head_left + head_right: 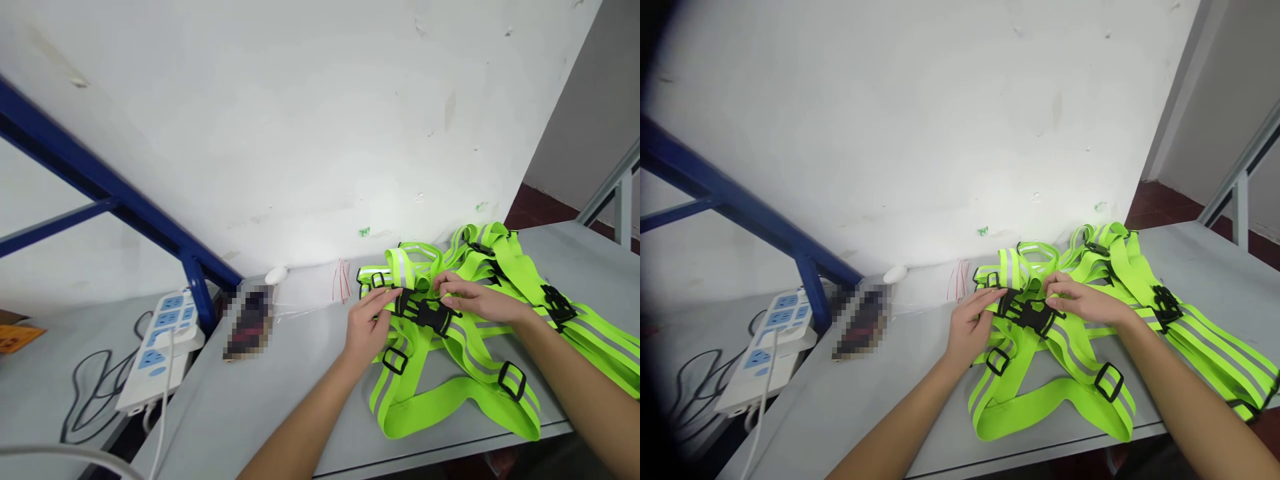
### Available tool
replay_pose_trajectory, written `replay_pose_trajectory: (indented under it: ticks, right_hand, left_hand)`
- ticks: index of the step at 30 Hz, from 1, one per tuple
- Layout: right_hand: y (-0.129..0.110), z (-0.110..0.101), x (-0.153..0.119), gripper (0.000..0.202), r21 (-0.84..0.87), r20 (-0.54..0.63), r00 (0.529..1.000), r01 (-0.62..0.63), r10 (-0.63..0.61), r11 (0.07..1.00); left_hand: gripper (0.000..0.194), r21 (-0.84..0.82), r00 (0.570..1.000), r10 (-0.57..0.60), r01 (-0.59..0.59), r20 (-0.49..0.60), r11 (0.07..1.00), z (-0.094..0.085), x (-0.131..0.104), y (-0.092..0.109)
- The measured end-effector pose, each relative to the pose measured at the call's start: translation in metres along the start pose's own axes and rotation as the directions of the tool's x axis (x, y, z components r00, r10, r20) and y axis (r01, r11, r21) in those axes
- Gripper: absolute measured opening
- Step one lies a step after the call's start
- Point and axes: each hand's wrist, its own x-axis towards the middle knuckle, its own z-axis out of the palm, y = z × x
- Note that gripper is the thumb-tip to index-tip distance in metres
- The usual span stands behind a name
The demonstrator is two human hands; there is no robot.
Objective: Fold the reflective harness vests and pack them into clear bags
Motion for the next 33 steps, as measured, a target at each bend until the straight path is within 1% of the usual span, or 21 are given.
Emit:
replay_pose_trajectory:
  ticks: [4,11,16,19,23,27,33]
  right_hand:
    - [-0.001,0.001,0.000,0.034,0.002,-0.025,1.000,-0.017,0.017,1.000]
    - [0.002,0.004,0.003,0.033,0.004,-0.061,0.998,-0.013,0.014,1.000]
    - [0.003,0.009,0.006,0.033,-0.010,-0.112,0.994,-0.006,0.005,1.000]
    - [0.001,0.014,0.008,0.032,-0.028,-0.165,0.986,-0.016,0.011,0.999]
    - [-0.003,0.023,0.013,0.030,-0.035,-0.268,0.963,-0.027,0.017,0.999]
    - [-0.001,0.031,0.018,0.031,-0.027,-0.326,0.945,-0.023,0.013,0.999]
    - [0.003,0.037,0.021,0.031,0.011,-0.347,0.938,-0.015,0.018,1.000]
  left_hand:
    - [0.045,-0.005,1.000,-0.002,0.002,0.024,1.000,0.000,-0.001,-0.001]
    - [0.044,0.071,0.997,0.067,-0.070,0.043,0.995,-0.001,-0.005,-0.005]
    - [0.042,0.141,0.992,0.121,-0.125,0.043,0.982,0.000,-0.005,-0.003]
    - [0.041,0.197,0.987,0.143,-0.154,0.067,0.968,0.001,-0.005,-0.001]
    - [0.040,0.266,0.982,0.162,-0.182,0.097,0.946,0.004,-0.005,-0.001]
    - [0.038,0.259,0.984,0.160,-0.174,0.074,0.950,0.007,-0.006,-0.001]
    - [0.040,0.227,0.977,0.200,-0.210,0.068,0.951,0.007,-0.006,0.000]
